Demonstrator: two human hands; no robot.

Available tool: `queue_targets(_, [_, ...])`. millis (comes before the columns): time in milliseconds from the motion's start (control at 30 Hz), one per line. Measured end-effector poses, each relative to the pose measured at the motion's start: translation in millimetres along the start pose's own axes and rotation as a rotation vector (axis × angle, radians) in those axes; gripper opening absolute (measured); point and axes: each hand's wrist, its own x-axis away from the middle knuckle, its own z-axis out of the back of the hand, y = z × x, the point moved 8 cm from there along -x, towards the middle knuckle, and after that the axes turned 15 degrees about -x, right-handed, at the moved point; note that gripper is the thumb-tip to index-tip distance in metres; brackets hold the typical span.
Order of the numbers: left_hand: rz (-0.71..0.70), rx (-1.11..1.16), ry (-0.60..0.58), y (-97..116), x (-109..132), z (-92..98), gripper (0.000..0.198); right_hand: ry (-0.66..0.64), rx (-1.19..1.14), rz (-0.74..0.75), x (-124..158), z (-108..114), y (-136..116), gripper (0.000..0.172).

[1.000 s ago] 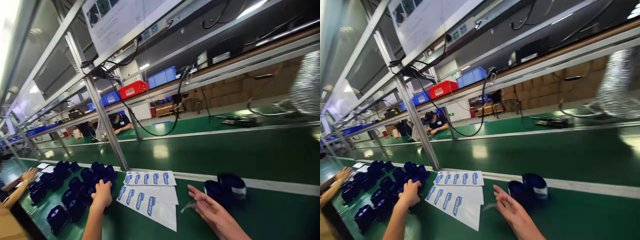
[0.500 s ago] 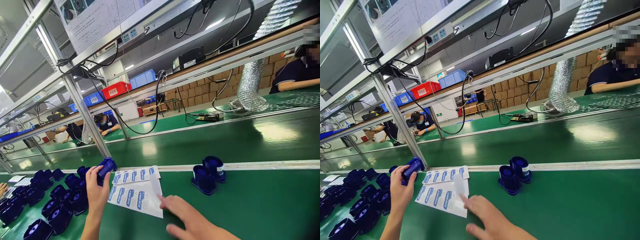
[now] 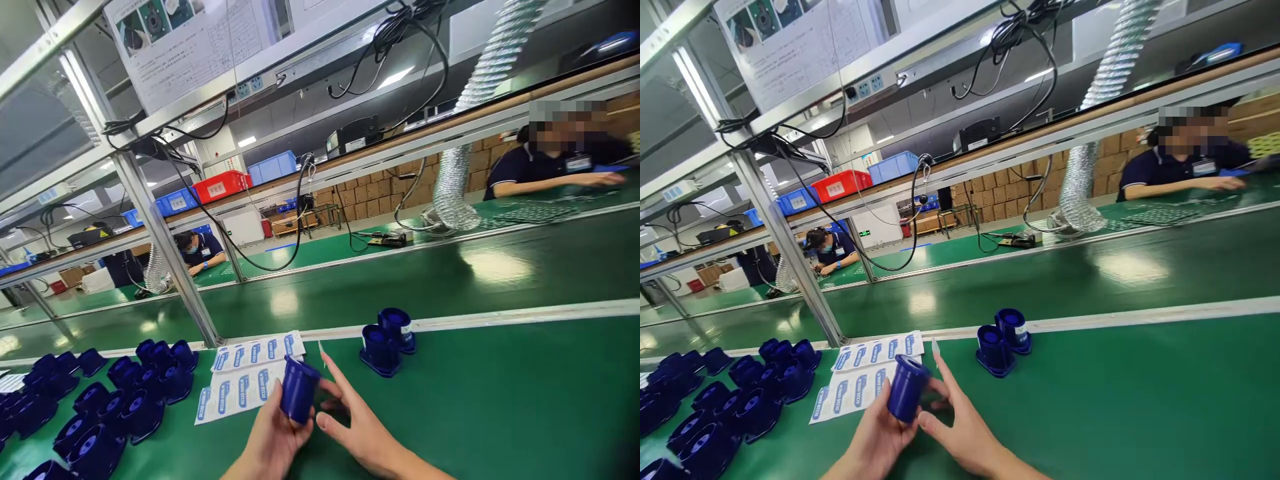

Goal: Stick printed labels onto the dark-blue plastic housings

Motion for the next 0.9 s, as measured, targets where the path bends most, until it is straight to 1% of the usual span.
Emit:
queue_targets(67, [0.067, -0.093, -0.179, -23, 4, -14.1, 0.063, 0.082, -0.111, -0.056, 9, 5, 4, 0.121])
queue_targets(100, [0.07, -0.172, -0.249, -29, 7, -18.3, 0.067, 0.113, -0.149, -0.072, 11, 7, 6, 0.116])
queue_targets(133, [0.056, -0.252, -0.296, -32, 9, -20.4, 0.069, 0.129, -0.178, -0.079, 13, 9, 6, 0.111])
queue_targets(167, [0.023, -0.323, -0.317, -31, 9, -20.5, 0.071, 0.133, -0.2, -0.079, 13, 9, 6, 0.108])
queue_targets(233, [-0.061, -0.41, -0.291, -26, 9, -17.2, 0.079, 0.124, -0.236, -0.082, 11, 10, 4, 0.104])
queue_targets(333, [-0.164, -0.44, -0.212, -19, 7, -13.7, 0.093, 0.104, -0.251, -0.102, 9, 8, 2, 0.101])
queue_targets(400, [-0.245, -0.447, -0.219, -18, 8, -19.5, 0.109, 0.105, -0.251, -0.112, 10, 7, 1, 0.099])
queue_targets(467, [-0.367, -0.442, -0.236, -15, 12, -27.6, 0.126, 0.104, -0.252, -0.126, 13, 7, 2, 0.098])
queue_targets(500, [-0.414, -0.438, -0.234, -13, 14, -30.2, 0.128, 0.092, -0.253, -0.136, 15, 7, 4, 0.098])
queue_targets(533, [-0.44, -0.437, -0.224, -13, 15, -31.3, 0.125, 0.074, -0.254, -0.145, 17, 6, 5, 0.1])
queue_targets(633, [-0.457, -0.444, -0.185, -11, 16, -27.5, 0.104, 0.013, -0.254, -0.159, 21, 4, 7, 0.107])
queue_targets(700, [-0.489, -0.427, -0.171, -7, 17, -21.3, 0.098, 0.017, -0.261, -0.165, 21, 6, 6, 0.103])
queue_targets(800, [-0.497, -0.399, -0.195, -6, 16, -14.5, 0.096, 0.047, -0.307, -0.184, 19, 9, 4, 0.085])
queue_targets(833, [-0.492, -0.396, -0.219, -8, 16, -14.8, 0.097, 0.044, -0.326, -0.19, 18, 8, 4, 0.083])
queue_targets(900, [-0.498, -0.39, -0.264, -10, 17, -18.2, 0.099, 0.018, -0.348, -0.184, 16, 5, 2, 0.087])
